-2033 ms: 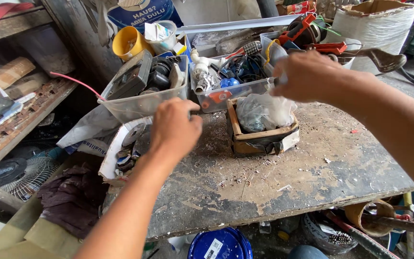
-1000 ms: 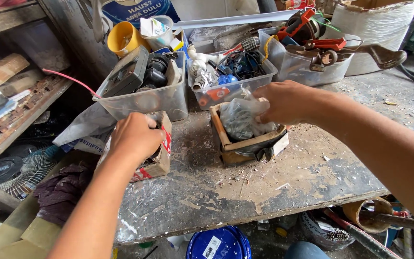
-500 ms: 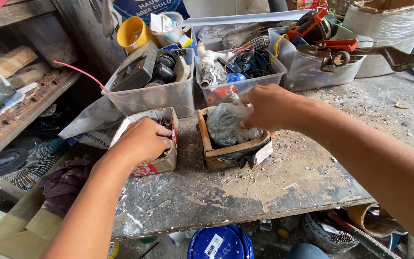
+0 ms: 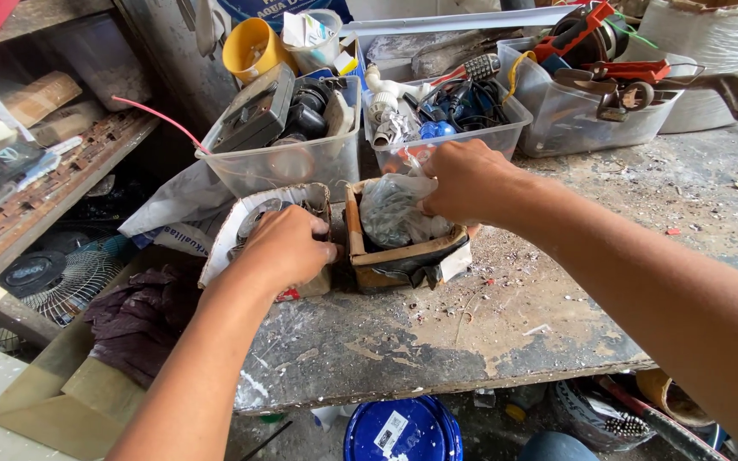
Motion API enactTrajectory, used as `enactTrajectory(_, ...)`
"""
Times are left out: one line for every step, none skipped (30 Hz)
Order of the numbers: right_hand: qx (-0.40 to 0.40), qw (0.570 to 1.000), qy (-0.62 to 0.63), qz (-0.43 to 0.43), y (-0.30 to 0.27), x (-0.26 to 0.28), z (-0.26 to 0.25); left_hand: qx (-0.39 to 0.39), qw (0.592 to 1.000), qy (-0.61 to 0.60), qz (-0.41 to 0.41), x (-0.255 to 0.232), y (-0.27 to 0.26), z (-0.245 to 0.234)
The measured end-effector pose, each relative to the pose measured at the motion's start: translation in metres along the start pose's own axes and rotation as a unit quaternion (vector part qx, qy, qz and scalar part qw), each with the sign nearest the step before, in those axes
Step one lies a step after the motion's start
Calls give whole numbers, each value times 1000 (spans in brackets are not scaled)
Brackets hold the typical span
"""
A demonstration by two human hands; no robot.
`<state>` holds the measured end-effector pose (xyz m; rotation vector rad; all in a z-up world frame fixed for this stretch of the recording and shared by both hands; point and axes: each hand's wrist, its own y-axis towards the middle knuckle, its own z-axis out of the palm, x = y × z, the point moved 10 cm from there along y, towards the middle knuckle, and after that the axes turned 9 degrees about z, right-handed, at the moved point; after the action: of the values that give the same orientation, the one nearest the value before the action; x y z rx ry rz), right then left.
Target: Searching for parts in bins and repairing a mechanical component using a screwdriver
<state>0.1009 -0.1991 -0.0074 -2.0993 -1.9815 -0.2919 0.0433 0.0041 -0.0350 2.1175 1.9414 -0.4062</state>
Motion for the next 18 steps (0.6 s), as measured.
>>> enactTrajectory(-2,1000,0,-4,1,2,1,-15,1000,-12,1,4,5,1)
enactTrajectory(-4,1000,0,-9,3,5,1,-31,999,-23,3,8,10,3)
enactTrajectory(-4,1000,0,-9,6,5,2,-30,999,-23,3,4,7,0)
enactTrajectory(-6,1000,7,-13,9,7,2,-23,1000,-9,3,1,5,-1)
enactTrajectory(-8,1000,16,-17,12,8,3,-15,1000,6,4,-3,2,-2)
enactTrajectory(-8,1000,16,-17,15,8,4,-15,1000,6,4,-1,4,-2)
enactTrajectory(-14,1000,15,-16,17,7,5,-13,1000,5,3,1,6,-1)
enactTrajectory(-20,1000,14,-15,19,7,6,-12,1000,4,3,3,7,1)
enactTrajectory(-19,1000,13,-15,19,7,5,-12,1000,4,3,2,9,6)
enactTrajectory(-18,1000,10,-18,18,7,5,-36,999,-7,7,1,11,7)
enactTrajectory(-17,1000,9,-20,17,7,5,-60,998,-17,13,-2,13,8)
enactTrajectory(-17,1000,10,-19,13,7,2,-60,998,-16,14,-9,13,7)
enactTrajectory(-15,1000,16,-16,8,8,0,-83,996,-34,25,-18,13,1)
enactTrajectory(-13,1000,22,-14,4,9,-2,-107,992,-51,36,-26,12,-4)
enactTrajectory(-13,1000,21,-14,7,8,0,-107,992,-52,36,-31,10,-4)
enactTrajectory(-19,999,23,-12,10,6,1,-105,991,-36,78,-45,8,-6)
enactTrajectory(-25,999,25,-10,14,4,2,-102,987,-18,120,-58,5,-6)
enactTrajectory(-24,999,26,-9,13,4,2,-101,987,-18,121,-60,4,-9)
